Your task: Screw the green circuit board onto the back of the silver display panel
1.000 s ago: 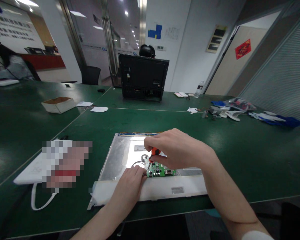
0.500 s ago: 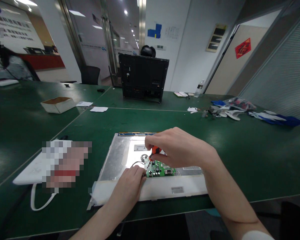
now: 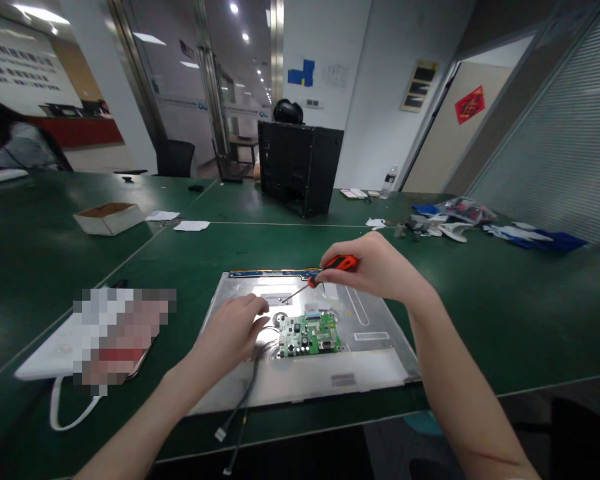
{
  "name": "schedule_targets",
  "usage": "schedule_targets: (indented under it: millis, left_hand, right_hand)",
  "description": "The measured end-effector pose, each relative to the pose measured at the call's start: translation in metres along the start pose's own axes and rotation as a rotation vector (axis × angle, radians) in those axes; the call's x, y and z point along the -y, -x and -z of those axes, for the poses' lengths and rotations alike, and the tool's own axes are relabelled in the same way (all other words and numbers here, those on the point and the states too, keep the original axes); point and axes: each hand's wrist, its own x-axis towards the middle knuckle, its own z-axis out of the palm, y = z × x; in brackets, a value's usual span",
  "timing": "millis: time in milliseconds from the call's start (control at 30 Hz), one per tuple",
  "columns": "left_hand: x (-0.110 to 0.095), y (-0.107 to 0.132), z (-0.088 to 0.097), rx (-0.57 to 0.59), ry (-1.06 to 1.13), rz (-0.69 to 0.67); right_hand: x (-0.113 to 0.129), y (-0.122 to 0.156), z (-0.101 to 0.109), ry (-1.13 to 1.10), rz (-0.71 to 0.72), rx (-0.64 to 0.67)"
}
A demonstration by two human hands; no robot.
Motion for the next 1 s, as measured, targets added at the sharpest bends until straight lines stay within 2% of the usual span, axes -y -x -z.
schedule_targets:
  millis: [100, 200, 300, 367, 533, 800, 900, 1000]
  left_hand:
    - [0.009, -0.028, -0.008, 0.056, 0.003, -0.016]
    - [0.018, -0.051, -0.026, 0.068, 0.038, 0.005]
    - [0.023, -0.066, -0.041, 0.142, 0.105, 0.028]
    - [0.024, -0.071, -0.046, 0.147, 0.110, 0.025]
    - [0.025, -0.071, -0.048, 0.136, 0.134, -0.021]
    - [0.033, -0.079, -0.042, 0.107, 0.209, -0.030]
    - [0.022, -0.089, -0.037, 0.120, 0.287, -0.089]
    - [-0.001, -0.101, -0.040, 0.167, 0.351, -0.217]
  right_hand:
    - [-0.046, 0.001, -0.017, -0.267, -0.148, -0.181]
    - [-0.090, 0.001, -0.047, -0.635, -0.359, -0.274]
    - [-0.119, 0.005, -0.075, -0.735, -0.404, -0.288]
    - [-0.131, 0.009, -0.088, -0.791, -0.427, -0.310]
    - [-0.145, 0.020, -0.105, -0.938, -0.489, -0.362]
    - [-0.148, 0.022, -0.113, -1.120, -0.521, -0.416]
    - [-0.150, 0.021, -0.113, -1.183, -0.535, -0.454]
    - [-0.154, 0.021, -0.111, -1.231, -0.549, -0.488]
